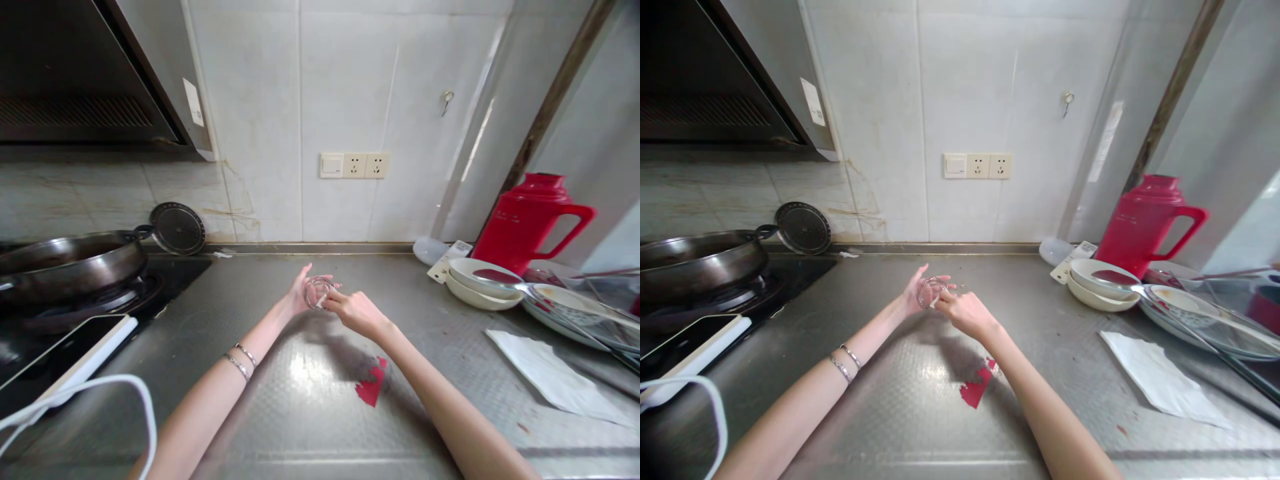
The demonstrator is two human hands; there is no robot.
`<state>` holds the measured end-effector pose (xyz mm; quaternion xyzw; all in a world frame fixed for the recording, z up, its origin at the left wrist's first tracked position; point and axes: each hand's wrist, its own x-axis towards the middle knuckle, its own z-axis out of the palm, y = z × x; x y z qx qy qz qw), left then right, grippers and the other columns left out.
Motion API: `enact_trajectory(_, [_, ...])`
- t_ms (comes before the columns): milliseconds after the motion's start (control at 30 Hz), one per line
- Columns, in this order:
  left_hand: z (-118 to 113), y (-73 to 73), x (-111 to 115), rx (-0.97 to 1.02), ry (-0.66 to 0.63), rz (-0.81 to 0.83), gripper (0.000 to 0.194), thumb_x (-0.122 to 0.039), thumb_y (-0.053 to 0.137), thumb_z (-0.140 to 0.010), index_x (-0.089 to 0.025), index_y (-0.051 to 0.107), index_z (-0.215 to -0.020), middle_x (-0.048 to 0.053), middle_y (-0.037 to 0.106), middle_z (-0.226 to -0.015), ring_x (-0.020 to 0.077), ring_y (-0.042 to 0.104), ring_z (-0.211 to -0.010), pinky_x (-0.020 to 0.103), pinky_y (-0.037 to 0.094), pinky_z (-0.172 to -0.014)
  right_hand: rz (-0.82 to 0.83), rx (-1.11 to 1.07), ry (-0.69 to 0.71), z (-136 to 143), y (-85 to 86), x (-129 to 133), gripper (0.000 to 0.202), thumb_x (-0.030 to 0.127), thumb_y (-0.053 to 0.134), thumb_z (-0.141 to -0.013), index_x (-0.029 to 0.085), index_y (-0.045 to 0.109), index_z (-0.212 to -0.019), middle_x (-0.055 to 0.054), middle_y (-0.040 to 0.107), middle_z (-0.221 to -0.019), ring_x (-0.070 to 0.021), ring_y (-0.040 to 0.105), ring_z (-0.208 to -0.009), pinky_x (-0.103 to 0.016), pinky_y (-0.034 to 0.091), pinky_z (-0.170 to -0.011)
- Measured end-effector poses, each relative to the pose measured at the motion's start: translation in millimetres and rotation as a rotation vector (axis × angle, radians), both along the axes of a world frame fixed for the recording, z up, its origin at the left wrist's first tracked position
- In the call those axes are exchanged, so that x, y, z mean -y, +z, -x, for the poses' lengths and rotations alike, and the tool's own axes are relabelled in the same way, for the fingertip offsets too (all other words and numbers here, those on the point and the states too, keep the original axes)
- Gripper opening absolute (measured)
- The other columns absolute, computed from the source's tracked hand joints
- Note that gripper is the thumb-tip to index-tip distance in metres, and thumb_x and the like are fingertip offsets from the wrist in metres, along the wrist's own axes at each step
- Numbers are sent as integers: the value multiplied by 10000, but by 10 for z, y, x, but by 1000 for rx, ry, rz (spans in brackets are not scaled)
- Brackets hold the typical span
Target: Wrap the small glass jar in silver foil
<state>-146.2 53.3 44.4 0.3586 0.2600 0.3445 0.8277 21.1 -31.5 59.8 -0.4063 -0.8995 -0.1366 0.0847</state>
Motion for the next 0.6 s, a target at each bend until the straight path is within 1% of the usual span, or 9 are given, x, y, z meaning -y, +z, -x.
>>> enact_trajectory(100, [53,2,12,-67,-95,-31,575,-539,409,-857,-50,661,-1023,203,718,-875,254,676,-630,330,503,-537,27,11,20,24,-13,2,349,79,397,-888,261,589,-1115,-44,628,-1154,-136,621,-696,-230,375,-536])
enact_trajectory(133, [53,-3,16,-74,-106,-41,543,-510,427,-856,-50,665,-1018,191,721,-842,243,672,-610,315,497,-527,39,-1,18,20,-16,-1,344,82,403,-888,263,597,-1107,-44,632,-1146,-137,625,-707,-230,379,-544])
enact_trajectory(200, [28,-23,17,-69,-82,-51,450,-428,473,-842,-50,678,-974,165,720,-778,225,662,-578,296,488,-516,64,-30,8,-2,-9,-9,340,90,411,-891,273,611,-1096,-42,637,-1142,-141,636,-743,-229,390,-567])
enact_trajectory(267, [-24,-54,11,-53,-6,-40,353,-340,513,-810,-47,688,-901,153,711,-737,220,653,-557,293,481,-507,85,-54,-14,-29,8,-15,333,106,419,-896,289,621,-1088,-31,645,-1131,-152,647,-788,-230,403,-591])
enact_trajectory(333, [-84,-83,4,-25,97,-22,288,-291,535,-777,-50,688,-821,147,698,-695,215,640,-534,292,470,-498,111,-93,-49,-45,19,-21,328,121,435,-891,305,629,-1080,-21,646,-1133,-161,651,-833,-230,423,-625])
enact_trajectory(400, [-136,-98,6,9,183,-21,255,-280,537,-762,-67,678,-758,133,690,-670,203,632,-534,284,467,-510,136,-179,-72,-35,5,-28,315,139,468,-872,314,638,-1071,-12,639,-1146,-167,649,-872,-234,445,-670])
enact_trajectory(467, [-177,-96,20,57,253,-43,239,-282,524,-761,-91,664,-723,113,691,-671,190,634,-566,277,475,-549,158,-313,-54,5,-35,-35,319,139,516,-829,304,646,-1069,-13,637,-1146,-172,647,-887,-245,464,-712])
enact_trajectory(533, [-213,-84,48,111,322,-73,230,-287,511,-760,-110,649,-713,92,690,-670,183,636,-596,274,479,-588,198,-485,-13,76,-93,-43,331,110,547,-778,262,659,-1050,-29,646,-1112,-160,651,-823,-248,482,-708])
enact_trajectory(600, [-249,-69,91,160,400,-87,224,-299,508,-754,-119,635,-709,75,679,-646,182,631,-593,274,471,-588,281,-699,4,168,-155,-50,287,103,544,-761,207,672,-995,-48,656,-1061,-122,642,-679,-228,494,-623])
